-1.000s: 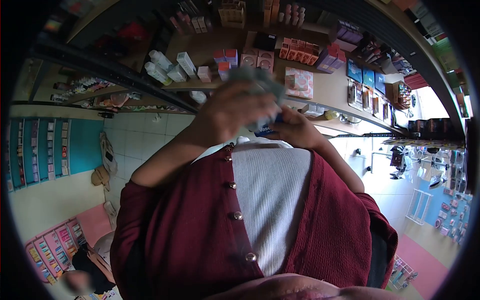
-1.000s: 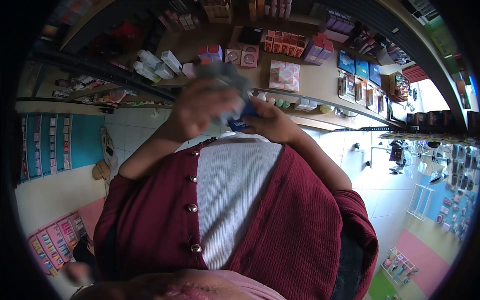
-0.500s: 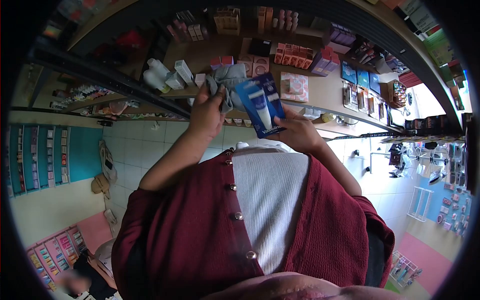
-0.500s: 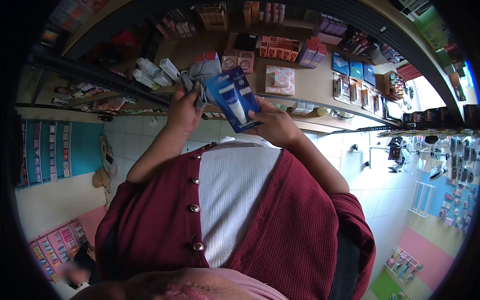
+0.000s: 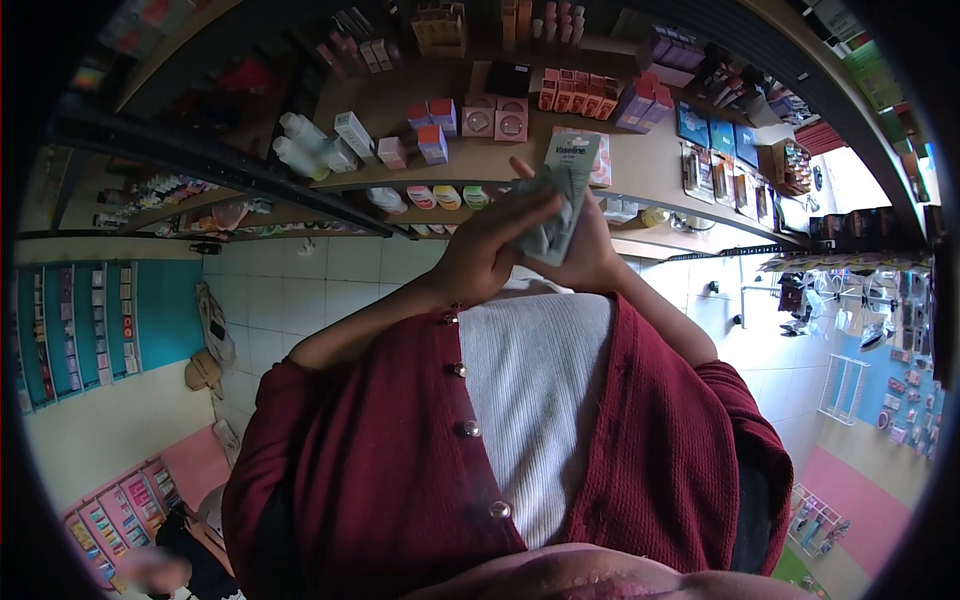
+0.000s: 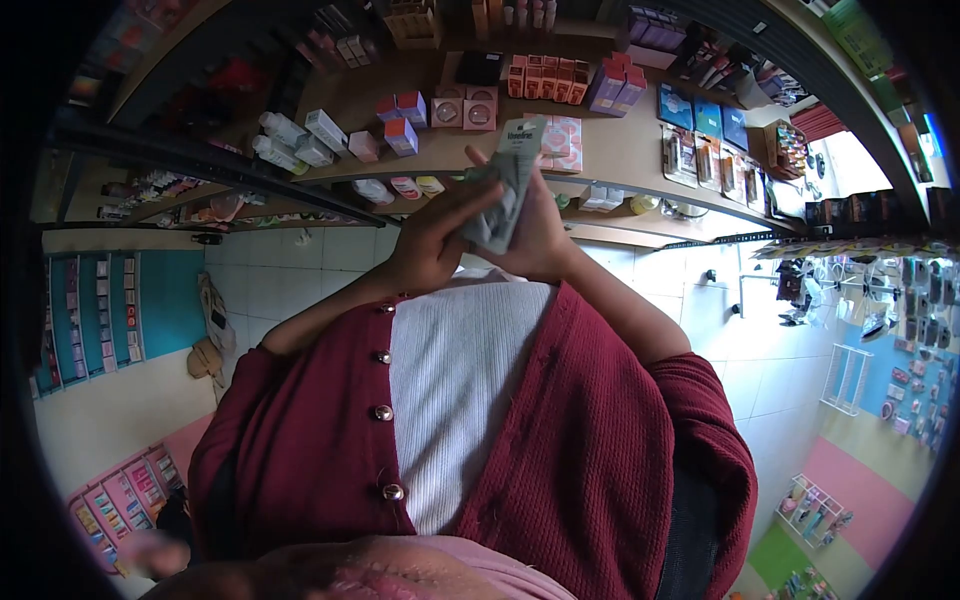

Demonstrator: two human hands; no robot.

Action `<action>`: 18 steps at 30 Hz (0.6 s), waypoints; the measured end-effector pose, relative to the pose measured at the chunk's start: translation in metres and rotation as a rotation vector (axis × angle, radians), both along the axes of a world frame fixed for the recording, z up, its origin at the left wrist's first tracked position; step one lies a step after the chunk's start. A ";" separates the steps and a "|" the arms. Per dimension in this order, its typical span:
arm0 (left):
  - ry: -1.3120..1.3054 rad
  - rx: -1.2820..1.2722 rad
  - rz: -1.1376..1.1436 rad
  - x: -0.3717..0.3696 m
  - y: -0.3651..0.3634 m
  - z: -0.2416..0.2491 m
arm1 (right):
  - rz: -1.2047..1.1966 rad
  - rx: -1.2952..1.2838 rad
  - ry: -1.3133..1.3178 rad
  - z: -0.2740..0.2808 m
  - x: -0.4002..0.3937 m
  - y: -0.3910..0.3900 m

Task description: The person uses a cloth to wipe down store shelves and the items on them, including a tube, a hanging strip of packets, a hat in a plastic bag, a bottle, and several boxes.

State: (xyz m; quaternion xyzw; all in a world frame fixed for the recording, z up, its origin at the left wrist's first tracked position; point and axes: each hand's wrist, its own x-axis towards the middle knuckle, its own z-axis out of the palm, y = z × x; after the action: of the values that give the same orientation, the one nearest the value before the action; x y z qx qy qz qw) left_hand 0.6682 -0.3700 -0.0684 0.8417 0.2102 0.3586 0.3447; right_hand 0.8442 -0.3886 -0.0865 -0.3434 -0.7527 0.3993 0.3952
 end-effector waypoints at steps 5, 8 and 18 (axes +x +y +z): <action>0.225 0.217 -0.255 -0.008 0.005 0.006 | 0.345 -0.608 0.887 0.008 0.002 0.003; 0.250 0.312 -0.107 -0.006 0.014 0.017 | 0.026 -0.042 0.013 -0.019 0.012 -0.001; 0.258 0.229 -0.244 -0.001 0.003 0.010 | 0.363 -0.994 1.358 0.013 0.001 0.007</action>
State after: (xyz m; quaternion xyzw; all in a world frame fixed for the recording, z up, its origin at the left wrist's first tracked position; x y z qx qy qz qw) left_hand 0.6671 -0.3671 -0.0583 0.9335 0.1073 0.2250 0.2578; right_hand 0.8449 -0.3816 -0.0735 -0.0375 -0.1342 0.8584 0.4936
